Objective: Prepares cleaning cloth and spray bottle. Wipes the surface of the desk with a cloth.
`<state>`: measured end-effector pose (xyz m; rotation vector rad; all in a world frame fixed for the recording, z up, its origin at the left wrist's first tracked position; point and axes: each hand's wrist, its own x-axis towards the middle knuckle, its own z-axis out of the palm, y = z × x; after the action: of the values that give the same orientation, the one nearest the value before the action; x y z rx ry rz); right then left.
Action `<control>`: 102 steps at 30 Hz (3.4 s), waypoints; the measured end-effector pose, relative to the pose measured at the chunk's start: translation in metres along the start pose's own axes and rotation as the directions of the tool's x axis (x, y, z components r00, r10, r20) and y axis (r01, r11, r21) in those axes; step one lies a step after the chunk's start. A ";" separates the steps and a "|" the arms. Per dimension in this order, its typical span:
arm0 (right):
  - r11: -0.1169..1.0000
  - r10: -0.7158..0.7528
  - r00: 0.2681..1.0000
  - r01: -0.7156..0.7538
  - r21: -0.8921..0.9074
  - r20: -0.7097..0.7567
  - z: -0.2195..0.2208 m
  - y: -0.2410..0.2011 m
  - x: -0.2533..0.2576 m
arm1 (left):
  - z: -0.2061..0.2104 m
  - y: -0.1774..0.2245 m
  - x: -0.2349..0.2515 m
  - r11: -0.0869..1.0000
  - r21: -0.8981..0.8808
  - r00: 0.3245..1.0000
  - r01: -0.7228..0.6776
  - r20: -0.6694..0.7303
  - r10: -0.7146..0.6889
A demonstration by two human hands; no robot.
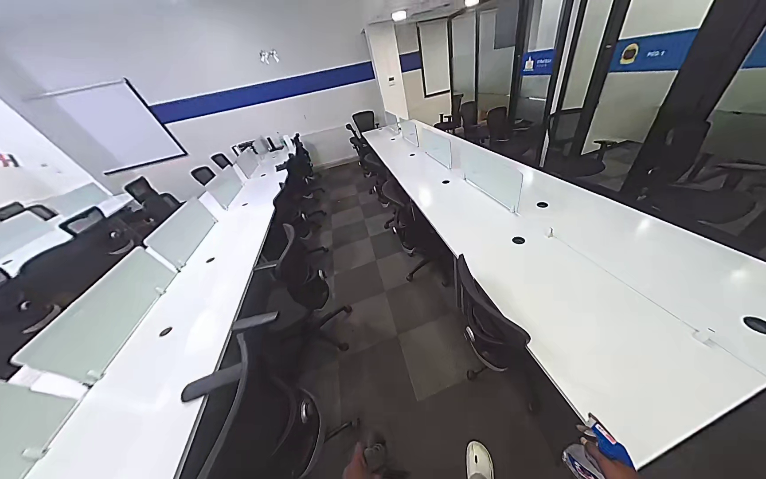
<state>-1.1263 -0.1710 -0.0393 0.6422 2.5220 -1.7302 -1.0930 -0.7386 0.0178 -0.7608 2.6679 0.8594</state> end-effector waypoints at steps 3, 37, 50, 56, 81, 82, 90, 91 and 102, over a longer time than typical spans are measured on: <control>0.983 -0.178 0.984 0.178 0.050 -0.002 0.045 -0.033 0.053 | 0.002 0.075 0.047 0.987 0.065 0.984 -0.150 0.109 0.143; 0.891 0.257 0.898 -0.363 -0.272 -0.357 0.243 -0.201 0.224 | 0.080 0.474 0.440 -0.032 0.055 0.033 -0.998 0.879 0.476; 0.947 0.210 0.905 -0.283 -0.154 -0.370 0.277 -0.205 0.178 | 0.056 0.407 0.423 0.029 0.154 0.146 -0.988 0.837 0.527; 0.952 0.179 0.914 -0.254 -0.170 -0.365 0.266 -0.188 0.136 | 0.045 0.363 0.374 0.078 0.170 0.185 -0.982 0.830 0.526; 0.935 0.213 0.845 -0.323 -0.150 -0.491 0.319 -0.132 -0.130 | -0.013 0.147 0.224 0.036 0.057 0.067 -0.998 0.888 0.455; 0.934 0.225 0.832 -0.332 -0.130 -0.507 0.332 -0.137 -0.134 | -0.018 0.145 0.231 0.023 0.053 0.058 -0.998 0.889 0.455; 0.905 0.327 0.718 -0.425 -0.015 -0.614 0.429 -0.181 -0.152 | -0.054 0.144 0.287 -0.033 0.002 -0.014 -0.999 0.889 0.458; 0.903 0.333 0.707 -0.431 -0.006 -0.624 0.438 -0.185 -0.155 | -0.056 0.143 0.292 -0.035 -0.009 -0.024 -0.999 0.888 0.459; 0.877 0.376 0.696 -0.481 -0.007 -0.612 0.467 -0.181 -0.218 | -0.074 0.118 0.332 -0.027 -0.098 -0.098 -0.995 0.853 0.513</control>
<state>-1.0888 -0.7151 -0.0065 1.8417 2.4845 -1.2553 -1.4401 -0.8352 0.0105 1.5303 1.9957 0.1370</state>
